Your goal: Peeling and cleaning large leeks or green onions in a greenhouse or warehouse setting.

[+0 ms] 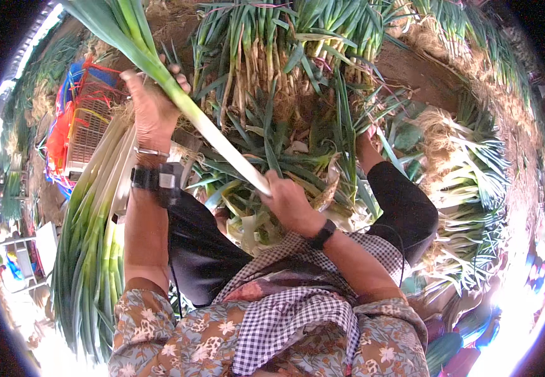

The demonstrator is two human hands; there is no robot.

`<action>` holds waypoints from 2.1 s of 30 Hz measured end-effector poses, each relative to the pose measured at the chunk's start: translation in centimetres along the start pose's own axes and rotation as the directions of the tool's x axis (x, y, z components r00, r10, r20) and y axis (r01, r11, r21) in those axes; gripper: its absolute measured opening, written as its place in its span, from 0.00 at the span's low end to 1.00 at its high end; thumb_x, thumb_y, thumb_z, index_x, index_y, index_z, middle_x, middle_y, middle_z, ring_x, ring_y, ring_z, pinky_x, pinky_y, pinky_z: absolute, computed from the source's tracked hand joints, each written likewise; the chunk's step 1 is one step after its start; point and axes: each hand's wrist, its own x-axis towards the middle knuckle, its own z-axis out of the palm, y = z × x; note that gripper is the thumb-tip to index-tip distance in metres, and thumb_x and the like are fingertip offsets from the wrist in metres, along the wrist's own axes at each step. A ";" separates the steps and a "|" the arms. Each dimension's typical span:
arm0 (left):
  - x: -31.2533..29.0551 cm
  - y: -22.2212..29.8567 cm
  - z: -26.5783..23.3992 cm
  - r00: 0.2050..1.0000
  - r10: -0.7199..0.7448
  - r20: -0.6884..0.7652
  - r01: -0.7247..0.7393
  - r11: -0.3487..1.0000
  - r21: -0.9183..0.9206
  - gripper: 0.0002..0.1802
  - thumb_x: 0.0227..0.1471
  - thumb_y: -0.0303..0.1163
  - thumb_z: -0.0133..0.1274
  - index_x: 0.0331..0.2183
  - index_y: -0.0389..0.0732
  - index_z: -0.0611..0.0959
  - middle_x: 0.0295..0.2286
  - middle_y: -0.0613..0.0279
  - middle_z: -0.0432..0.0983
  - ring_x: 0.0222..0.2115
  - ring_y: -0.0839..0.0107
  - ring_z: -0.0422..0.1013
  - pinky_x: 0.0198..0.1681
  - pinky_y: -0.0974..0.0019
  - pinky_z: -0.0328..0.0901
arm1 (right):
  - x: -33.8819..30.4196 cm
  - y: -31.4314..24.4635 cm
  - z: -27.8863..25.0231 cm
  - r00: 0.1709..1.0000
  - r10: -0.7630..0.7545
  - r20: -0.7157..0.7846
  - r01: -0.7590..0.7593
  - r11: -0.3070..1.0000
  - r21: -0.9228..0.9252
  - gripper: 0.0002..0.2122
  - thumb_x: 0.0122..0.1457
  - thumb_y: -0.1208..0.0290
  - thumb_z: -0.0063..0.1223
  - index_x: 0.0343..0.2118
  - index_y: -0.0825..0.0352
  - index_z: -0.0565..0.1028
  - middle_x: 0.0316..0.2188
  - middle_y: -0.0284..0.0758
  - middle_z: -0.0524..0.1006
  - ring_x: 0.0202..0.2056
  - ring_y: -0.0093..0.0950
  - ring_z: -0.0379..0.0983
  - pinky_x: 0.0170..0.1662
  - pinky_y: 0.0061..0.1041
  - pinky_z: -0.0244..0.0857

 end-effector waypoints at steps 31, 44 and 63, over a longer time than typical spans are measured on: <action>-0.7 -1.1 -3.2 0.994 0.078 0.077 -0.079 0.997 0.007 0.40 0.44 0.70 0.50 0.38 0.39 0.70 0.17 0.72 0.54 0.16 0.78 0.50 0.19 0.73 0.48 | 10.1 -4.1 0.6 0.879 0.155 -0.450 -0.084 0.981 0.174 0.08 0.62 0.66 0.47 0.34 0.66 0.72 0.23 0.41 0.73 0.25 0.44 0.70 0.30 0.37 0.64; -0.9 -0.7 0.9 0.904 -0.097 0.416 0.095 0.995 0.025 0.44 0.44 0.75 0.42 0.35 0.38 0.74 0.15 0.73 0.53 0.13 0.81 0.46 0.15 0.75 0.42 | 14.5 2.4 -1.9 0.814 0.442 -0.377 -0.084 0.732 0.676 0.09 0.60 0.70 0.46 0.27 0.67 0.76 0.18 0.37 0.72 0.19 0.30 0.65 0.28 0.32 0.66; 3.9 5.5 -4.2 0.933 0.073 0.353 -0.071 0.997 -0.020 0.40 0.35 0.75 0.51 0.26 0.45 0.68 0.15 0.74 0.54 0.14 0.81 0.48 0.18 0.75 0.45 | -1.0 9.8 -1.7 0.845 0.427 -0.321 -0.413 0.904 0.112 0.10 0.58 0.67 0.50 0.33 0.71 0.73 0.31 0.50 0.75 0.35 0.48 0.72 0.37 0.40 0.65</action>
